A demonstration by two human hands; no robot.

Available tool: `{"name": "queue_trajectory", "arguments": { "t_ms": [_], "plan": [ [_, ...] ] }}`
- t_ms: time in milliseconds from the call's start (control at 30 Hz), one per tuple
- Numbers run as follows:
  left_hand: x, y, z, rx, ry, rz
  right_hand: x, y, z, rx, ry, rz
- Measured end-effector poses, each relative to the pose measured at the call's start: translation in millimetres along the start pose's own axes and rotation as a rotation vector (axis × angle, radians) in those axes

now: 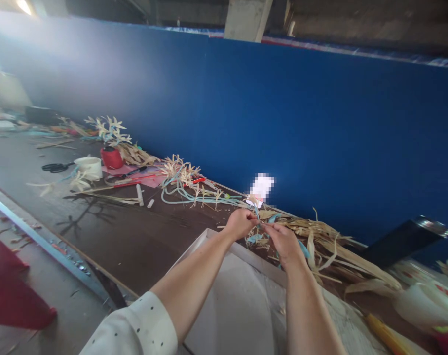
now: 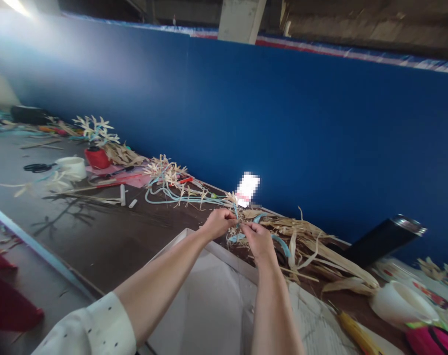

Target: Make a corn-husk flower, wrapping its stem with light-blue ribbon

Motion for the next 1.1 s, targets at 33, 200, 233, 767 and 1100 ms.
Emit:
{"name": "queue_trajectory", "arguments": {
  "t_ms": [33, 200, 233, 767, 1100],
  "plan": [
    [-0.8, -0.6, -0.6, 0.002, 0.005, 0.009, 0.1, 0.9, -0.7, -0.007, -0.015, 0.000],
    [-1.9, -1.0, -1.5, 0.013, 0.010, 0.039, 0.5, 4.3, -2.5, -0.053, -0.065, 0.004],
    [-1.5, -0.5, -1.2, 0.009, 0.011, 0.038, 0.5, 3.9, -1.9, -0.061, -0.064, -0.005],
    [5.7, 3.5, 3.6, 0.077, 0.041, 0.158, 0.3, 2.1, 0.6, -0.047, -0.018, -0.171],
    [6.4, 1.7, 2.2, 0.070, 0.042, 0.229, 1.4, 0.1, -1.0, 0.033, -0.006, -0.055]
  ]
}}
Point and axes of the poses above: each hand's wrist, its own z-axis towards the middle knuckle, its own x-axis out of the palm, y = z × x, the point moved 1 cm from there along z, towards the middle knuckle, and after that the axes turned 10 degrees about z, right-handed, at the moved point
